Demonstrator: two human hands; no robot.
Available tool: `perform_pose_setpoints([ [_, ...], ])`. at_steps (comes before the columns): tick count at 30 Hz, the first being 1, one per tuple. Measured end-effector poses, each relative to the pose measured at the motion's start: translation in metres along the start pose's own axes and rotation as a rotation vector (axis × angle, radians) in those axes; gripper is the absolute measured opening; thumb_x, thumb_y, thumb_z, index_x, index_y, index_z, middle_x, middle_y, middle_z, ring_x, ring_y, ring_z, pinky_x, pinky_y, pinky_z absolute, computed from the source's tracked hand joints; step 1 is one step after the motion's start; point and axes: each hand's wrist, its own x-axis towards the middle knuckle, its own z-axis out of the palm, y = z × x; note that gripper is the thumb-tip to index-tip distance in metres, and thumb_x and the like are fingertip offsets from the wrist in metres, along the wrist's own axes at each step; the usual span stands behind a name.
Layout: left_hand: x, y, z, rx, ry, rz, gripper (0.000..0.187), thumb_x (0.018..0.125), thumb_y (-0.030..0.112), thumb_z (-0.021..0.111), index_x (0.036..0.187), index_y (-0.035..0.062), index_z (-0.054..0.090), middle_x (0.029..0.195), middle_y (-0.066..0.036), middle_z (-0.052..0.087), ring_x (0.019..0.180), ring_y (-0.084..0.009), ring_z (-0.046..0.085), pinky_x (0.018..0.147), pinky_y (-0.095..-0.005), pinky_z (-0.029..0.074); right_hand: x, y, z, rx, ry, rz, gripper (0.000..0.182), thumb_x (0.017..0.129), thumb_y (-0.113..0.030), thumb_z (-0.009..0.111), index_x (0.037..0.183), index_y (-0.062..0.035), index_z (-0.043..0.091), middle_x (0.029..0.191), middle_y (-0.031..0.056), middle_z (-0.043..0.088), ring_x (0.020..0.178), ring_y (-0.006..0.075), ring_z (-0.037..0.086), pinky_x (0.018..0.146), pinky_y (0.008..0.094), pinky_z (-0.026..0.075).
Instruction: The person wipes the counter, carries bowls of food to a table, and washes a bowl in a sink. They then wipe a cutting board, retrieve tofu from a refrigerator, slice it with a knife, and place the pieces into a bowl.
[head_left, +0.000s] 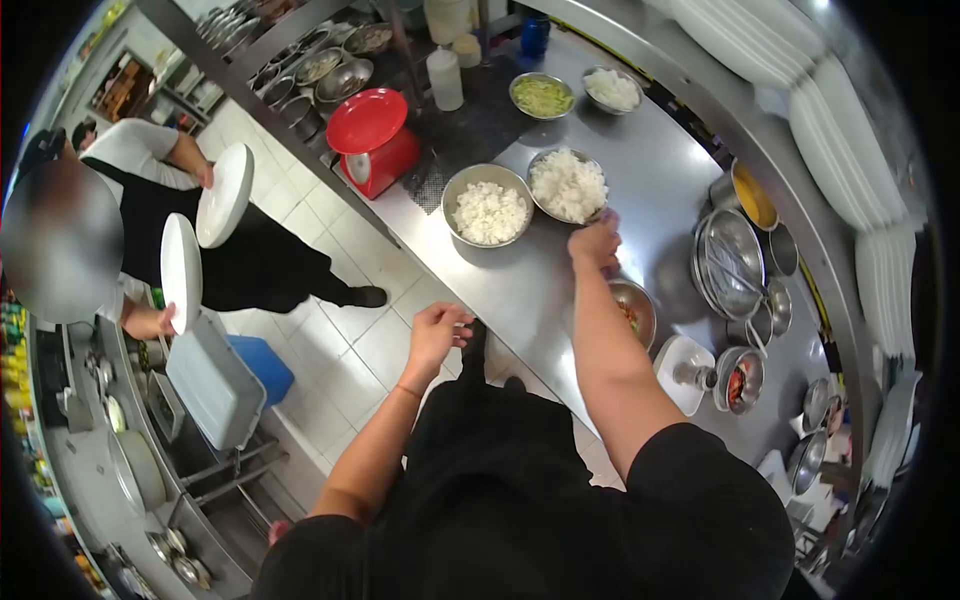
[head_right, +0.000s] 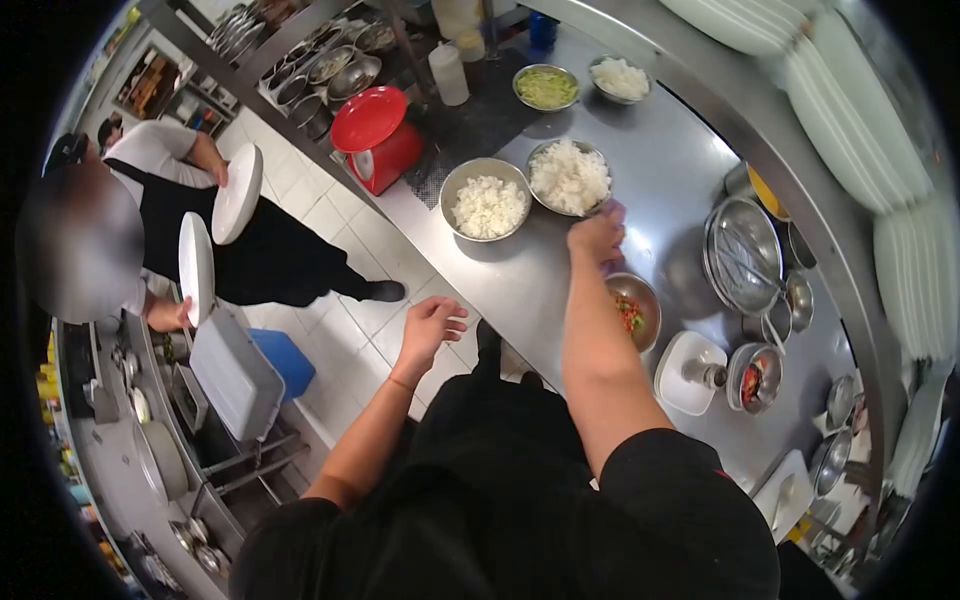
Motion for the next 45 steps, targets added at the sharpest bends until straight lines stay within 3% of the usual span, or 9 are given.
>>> perform_pose_setpoints([
  [6,-0.014,-0.026,-0.016,-0.070,0.114,-0.087,0.029,0.097,0.026,0.053,0.095,-0.0004,0.063,0.089,-0.008,0.067,0.073,-0.0147,0.063,0.059,-0.0267,0.050,-0.100,0.006,0.042,-0.038,-0.013,-0.272,0.058,0.081,-0.010,0.056,0.137,-0.0214,0.047,0.146,-0.0004,0.037,0.129,0.0295,0.035,0.098,0.0568,0.031],
  [10,-0.012,-0.042,-0.026,-0.019,0.036,-0.039,0.027,0.096,0.024,0.056,0.102,-0.0011,0.062,0.095,-0.009,0.066,0.078,-0.0162,0.063,0.061,-0.0280,0.052,-0.172,0.065,0.041,-0.174,-0.170,-1.010,0.057,0.071,0.000,0.057,0.124,-0.0222,0.060,0.136,-0.0002,0.050,0.110,0.0305,0.048,0.086,0.0520,0.039],
  [16,-0.022,-0.084,-0.051,0.155,-0.066,0.020,0.026,0.089,0.007,0.062,0.114,0.0008,0.057,0.101,-0.010,0.063,0.081,-0.0167,0.063,0.066,-0.0298,0.055,-0.223,0.173,-0.098,-0.114,-0.661,-0.769,0.043,0.071,0.006,0.049,0.104,-0.0123,0.069,0.107,0.0061,0.065,0.102,0.0283,0.056,0.084,0.0436,0.045],
  [18,-0.026,-0.108,-0.059,0.149,-0.171,-0.040,0.021,0.090,0.009,0.062,0.108,-0.0011,0.058,0.084,-0.010,0.065,0.070,-0.0166,0.065,0.058,-0.0262,0.053,-0.233,0.226,-0.126,0.616,-0.660,-0.607,0.045,0.068,0.011,0.044,0.101,-0.0073,0.068,0.101,0.0097,0.067,0.095,0.0259,0.062,0.084,0.0372,0.049],
  [24,-0.050,-0.120,-0.014,0.520,-0.521,-0.271,0.029,0.095,0.027,0.058,0.098,-0.0022,0.060,0.081,-0.013,0.069,0.064,-0.0148,0.065,0.055,-0.0242,0.051,-0.285,0.319,-0.249,0.831,-0.160,-0.040,0.034,0.082,0.008,0.051,0.109,-0.0032,0.067,0.103,0.0053,0.067,0.091,0.0121,0.059,0.082,0.0263,0.048],
  [31,-0.118,-0.125,0.164,0.480,-1.043,-0.027,0.023,0.093,0.019,0.061,0.105,-0.0006,0.060,0.096,-0.012,0.064,0.075,-0.0182,0.067,0.063,-0.0273,0.055,-0.306,0.446,-0.343,1.199,0.485,0.003,0.034,0.088,0.005,0.050,0.119,-0.0016,0.061,0.112,0.0078,0.064,0.097,0.0131,0.060,0.086,0.0257,0.048],
  [34,-0.162,-0.125,0.262,0.434,-1.056,0.044,0.026,0.092,0.016,0.062,0.110,-0.0011,0.054,0.106,-0.014,0.058,0.077,-0.0200,0.066,0.061,-0.0297,0.057,-0.246,0.548,-0.334,0.961,0.613,0.013,0.035,0.088,0.003,0.050,0.121,-0.0022,0.060,0.115,0.0118,0.064,0.102,0.0208,0.061,0.092,0.0319,0.047],
  [36,-0.174,-0.146,0.316,0.413,-0.919,0.058,0.030,0.091,0.016,0.063,0.111,-0.0008,0.048,0.107,-0.014,0.054,0.077,-0.0215,0.065,0.059,-0.0316,0.059,-0.186,0.636,-0.271,0.130,0.826,-0.150,0.040,0.090,-0.003,0.049,0.129,-0.0053,0.056,0.121,0.0149,0.062,0.110,0.0295,0.058,0.097,0.0382,0.044],
  [45,-0.175,-0.138,0.284,0.197,-0.650,0.073,0.015,0.082,-0.003,0.059,0.091,0.0010,0.047,0.093,-0.009,0.054,0.075,-0.0177,0.062,0.055,-0.0318,0.061,-0.251,0.522,-0.175,-0.217,0.383,-0.390,0.050,0.066,-0.001,0.058,0.114,-0.0141,0.061,0.111,0.0050,0.062,0.095,0.0270,0.057,0.077,0.0439,0.043],
])
